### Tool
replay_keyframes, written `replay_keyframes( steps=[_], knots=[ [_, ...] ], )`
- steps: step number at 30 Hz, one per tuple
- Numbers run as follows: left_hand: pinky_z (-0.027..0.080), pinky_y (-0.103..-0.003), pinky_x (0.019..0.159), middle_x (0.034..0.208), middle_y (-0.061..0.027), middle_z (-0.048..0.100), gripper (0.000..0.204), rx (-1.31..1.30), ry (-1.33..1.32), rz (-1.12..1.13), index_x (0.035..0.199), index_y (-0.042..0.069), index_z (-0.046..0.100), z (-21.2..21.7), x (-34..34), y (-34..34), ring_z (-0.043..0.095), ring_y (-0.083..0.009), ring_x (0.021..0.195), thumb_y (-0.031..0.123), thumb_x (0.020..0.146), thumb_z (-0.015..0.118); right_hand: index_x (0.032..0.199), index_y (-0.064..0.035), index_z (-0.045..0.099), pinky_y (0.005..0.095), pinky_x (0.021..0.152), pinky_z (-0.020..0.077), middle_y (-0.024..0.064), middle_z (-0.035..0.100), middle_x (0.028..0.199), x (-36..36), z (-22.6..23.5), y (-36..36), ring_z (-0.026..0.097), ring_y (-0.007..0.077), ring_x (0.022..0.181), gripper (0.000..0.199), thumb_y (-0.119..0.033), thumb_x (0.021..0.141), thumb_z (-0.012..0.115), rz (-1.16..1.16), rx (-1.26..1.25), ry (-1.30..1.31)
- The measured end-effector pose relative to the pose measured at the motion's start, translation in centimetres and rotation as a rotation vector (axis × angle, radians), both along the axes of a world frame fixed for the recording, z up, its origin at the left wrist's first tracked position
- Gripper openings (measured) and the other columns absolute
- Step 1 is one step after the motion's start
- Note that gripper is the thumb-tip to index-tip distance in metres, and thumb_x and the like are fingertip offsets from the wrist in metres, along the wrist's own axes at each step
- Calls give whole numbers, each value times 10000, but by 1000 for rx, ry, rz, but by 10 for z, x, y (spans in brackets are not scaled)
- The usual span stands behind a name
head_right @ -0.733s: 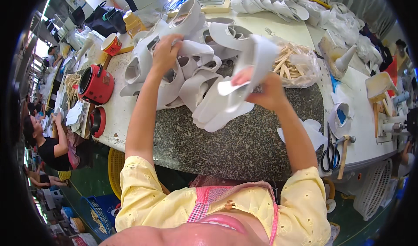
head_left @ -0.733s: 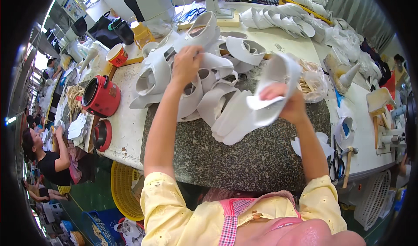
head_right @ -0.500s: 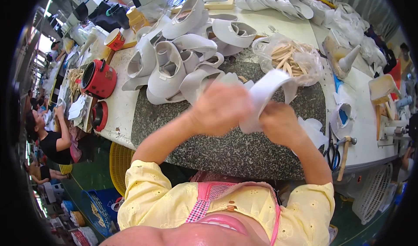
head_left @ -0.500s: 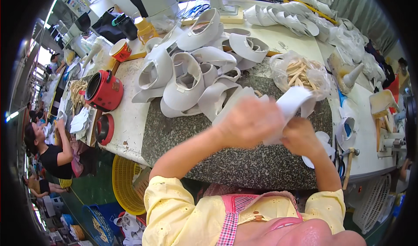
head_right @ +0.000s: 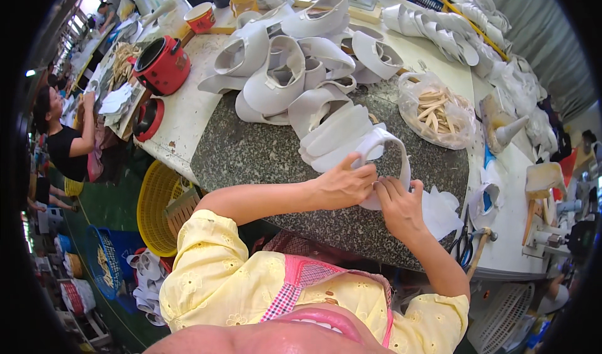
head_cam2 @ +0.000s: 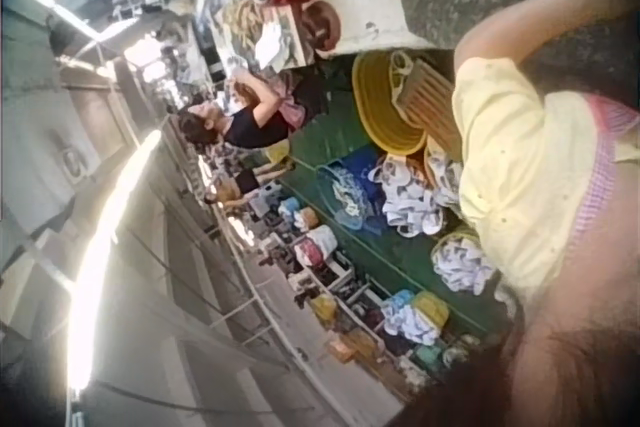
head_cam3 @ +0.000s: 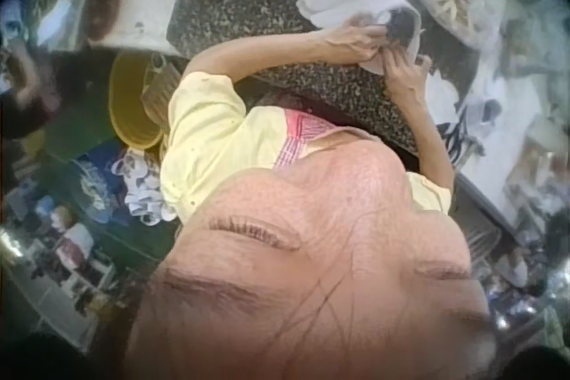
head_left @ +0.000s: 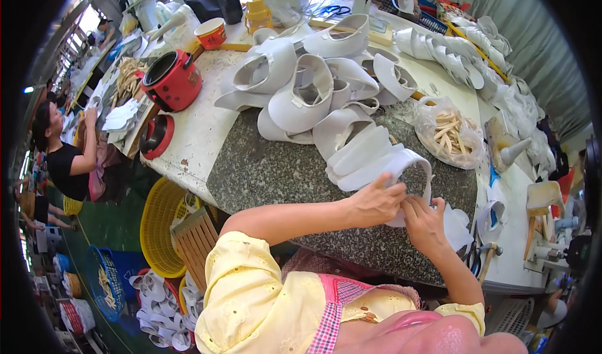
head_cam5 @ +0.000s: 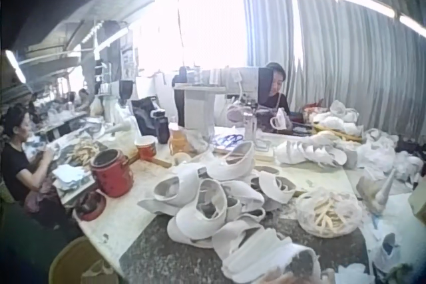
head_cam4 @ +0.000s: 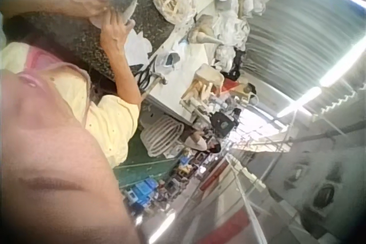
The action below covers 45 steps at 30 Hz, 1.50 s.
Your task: The person handles white shoe components, aligning edges and applying adhesive with a brush. The person fits a heel counter into the upper, uses a hammer to secure parts, and smooths the material by hand.
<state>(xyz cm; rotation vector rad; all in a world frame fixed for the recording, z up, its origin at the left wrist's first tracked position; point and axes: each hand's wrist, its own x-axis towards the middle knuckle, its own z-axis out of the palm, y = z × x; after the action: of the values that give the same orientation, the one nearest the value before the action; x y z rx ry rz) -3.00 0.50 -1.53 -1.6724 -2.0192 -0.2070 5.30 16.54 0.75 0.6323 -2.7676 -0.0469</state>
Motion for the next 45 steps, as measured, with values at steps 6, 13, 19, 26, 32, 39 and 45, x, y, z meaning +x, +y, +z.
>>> replay_keyframes(
  steps=[6,13,19,26,32,39,45],
  knots=[
    [197,-515,978,733,18,541,131,-30,13,-110,621,109,617,9,0,1,447,-149,893,217,629,542,826,-105,554,413,737,282,5,560,759,2,8,2,494,180,788,311,-174,554,689,-12,22,-185],
    [214,-555,905,709,29,525,155,-7,-383,-235,642,133,629,3,-9,-5,441,-150,882,276,704,617,772,-124,580,424,761,281,-12,548,645,7,22,-3,486,171,765,264,-195,554,710,-110,29,-293],
    [240,-545,863,722,40,519,100,-231,-495,-243,653,139,626,6,-20,-1,432,-148,910,233,664,660,744,-135,583,478,864,259,-13,540,623,7,20,-6,493,152,793,266,-225,538,725,-8,20,-332],
    [291,-479,832,738,42,529,65,-327,-618,-266,687,168,643,3,-31,-2,442,-141,909,230,673,657,690,-130,548,513,911,226,-18,515,594,9,21,-7,492,155,797,205,-202,569,698,-7,96,-245],
    [325,-422,782,711,32,537,97,-295,-640,-260,670,157,622,9,-24,-4,465,-143,872,248,702,630,656,-127,527,515,909,230,-11,509,578,12,12,-5,493,159,792,133,-161,607,646,-14,123,-150],
    [332,-368,713,706,35,544,107,-282,-494,-143,658,141,614,2,-18,7,466,-141,853,244,682,633,646,-127,525,501,897,250,-10,496,572,19,9,-3,496,162,773,131,-152,603,646,-37,124,-113],
    [333,-358,702,698,34,536,86,-278,-363,-221,662,140,599,15,-14,4,470,-137,847,213,634,636,717,-132,525,496,884,269,-24,517,645,21,19,6,491,157,795,271,-198,540,719,9,-31,-288]
  ],
)
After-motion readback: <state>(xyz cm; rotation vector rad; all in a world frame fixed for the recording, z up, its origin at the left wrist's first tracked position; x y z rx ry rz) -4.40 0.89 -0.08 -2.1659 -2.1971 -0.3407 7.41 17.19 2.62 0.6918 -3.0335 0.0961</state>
